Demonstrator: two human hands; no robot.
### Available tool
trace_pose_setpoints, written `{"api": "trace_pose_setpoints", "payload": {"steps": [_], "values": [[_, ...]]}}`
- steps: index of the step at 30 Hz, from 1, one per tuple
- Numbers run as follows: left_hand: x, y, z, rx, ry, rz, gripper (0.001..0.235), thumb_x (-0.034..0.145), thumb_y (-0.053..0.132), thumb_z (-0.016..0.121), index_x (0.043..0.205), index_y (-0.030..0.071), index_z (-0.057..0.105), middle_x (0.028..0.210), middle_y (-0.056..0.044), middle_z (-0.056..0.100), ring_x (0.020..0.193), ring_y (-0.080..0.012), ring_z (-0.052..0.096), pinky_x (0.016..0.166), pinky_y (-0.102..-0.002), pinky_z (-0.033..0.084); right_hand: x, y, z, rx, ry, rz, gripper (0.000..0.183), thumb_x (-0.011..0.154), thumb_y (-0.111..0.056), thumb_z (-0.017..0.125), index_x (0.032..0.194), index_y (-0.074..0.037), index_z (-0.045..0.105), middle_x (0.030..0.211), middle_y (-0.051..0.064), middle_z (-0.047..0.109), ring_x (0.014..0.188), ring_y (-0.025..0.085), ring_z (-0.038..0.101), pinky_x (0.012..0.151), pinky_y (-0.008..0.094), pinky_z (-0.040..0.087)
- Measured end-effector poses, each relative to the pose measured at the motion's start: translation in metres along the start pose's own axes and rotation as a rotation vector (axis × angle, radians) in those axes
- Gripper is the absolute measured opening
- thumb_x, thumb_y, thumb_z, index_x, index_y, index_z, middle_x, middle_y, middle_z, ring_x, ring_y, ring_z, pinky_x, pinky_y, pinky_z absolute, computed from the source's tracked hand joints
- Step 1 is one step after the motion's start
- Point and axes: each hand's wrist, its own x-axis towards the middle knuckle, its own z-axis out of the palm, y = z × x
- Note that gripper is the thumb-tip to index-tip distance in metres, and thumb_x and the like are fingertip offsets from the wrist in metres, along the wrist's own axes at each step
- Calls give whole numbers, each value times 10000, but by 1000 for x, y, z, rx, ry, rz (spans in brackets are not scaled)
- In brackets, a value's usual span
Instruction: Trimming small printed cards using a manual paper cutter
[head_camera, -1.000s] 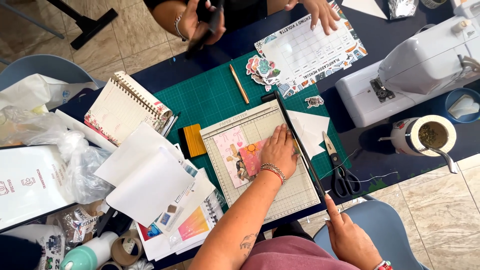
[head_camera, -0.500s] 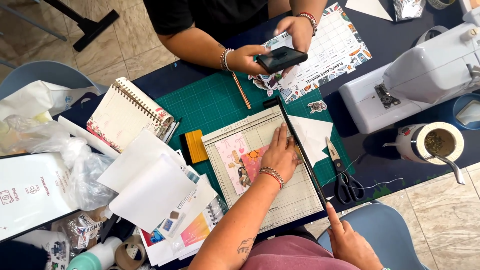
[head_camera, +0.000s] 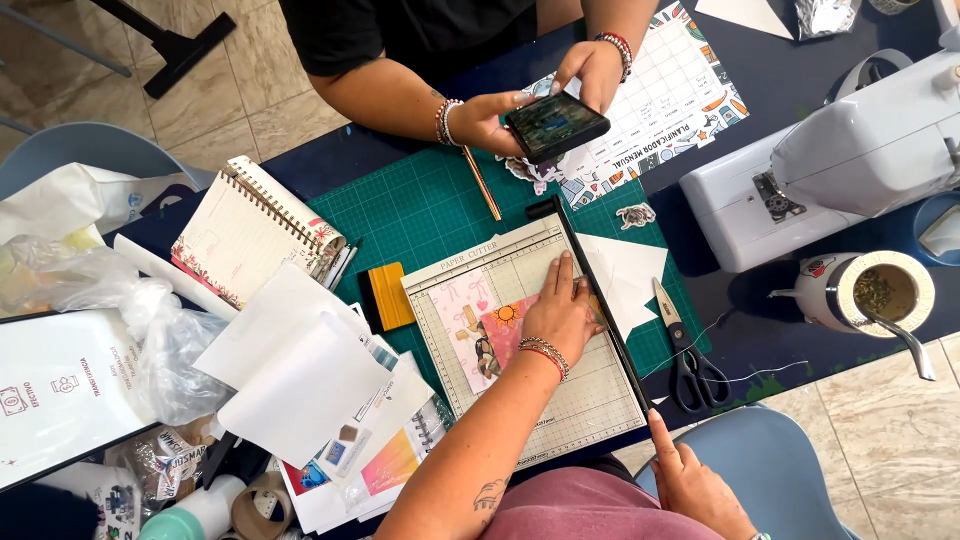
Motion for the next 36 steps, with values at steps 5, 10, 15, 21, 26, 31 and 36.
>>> {"api": "trace_pose_setpoints", "payload": {"steps": [5,10,15,21,26,31,36], "values": [[0,-1,-1,-25,24,-3,726,883,452,747,1472,98,513,1711,-202,105,1578,-346,139,1064,-429,471,7,6,13,-11,84,-53,856,1009,-326,439,1681,-325,-90,968,35,592,657,323,647,572,489,491],[-1,-5,13,-42,7,9,777,885,511,716,1497,92,482,1714,-215,59,1584,-353,90,1169,-432,351,27,20,41,-12,198,-114,830,973,-259,443,1680,-282,8,1093,58,626,669,403,672,541,530,498],[-2,-7,2,-24,97,57,783,846,544,749,1426,65,535,1693,-246,155,1563,-363,185,1124,-442,414,61,38,68,-51,382,-252,911,902,-229,503,1680,-261,31,861,56,563,548,366,590,495,529,465],[-35,-15,28,-54,368,238,669,788,429,833,1338,104,634,1462,-153,560,1355,-336,504,1044,-503,373,53,35,40,112,201,-162,998,900,-540,634,1656,-454,-12,1091,70,670,918,418,732,719,540,540],[-82,-20,4,-148,232,362,464,1062,305,454,1466,82,506,1630,-160,385,1517,-327,334,1232,-542,204,24,12,-12,150,613,-368,777,880,-459,674,1543,-194,367,1316,96,604,1159,304,640,961,457,552],[-125,-54,-27,-393,545,321,393,1034,86,504,1416,32,581,1497,-172,561,1433,-327,484,1206,-560,316,51,-42,-86,169,835,-646,488,885,-277,710,1331,-93,633,1301,100,640,1231,285,598,1095,440,489],[-177,-103,-4,-423,772,-106,446,966,128,600,1401,31,582,1421,-146,615,1325,-305,566,1131,-438,463,138,-99,-122,-4,648,-738,851,508,-373,1006,1247,-167,638,1283,126,546,1200,362,542,1067,449,466]]}}
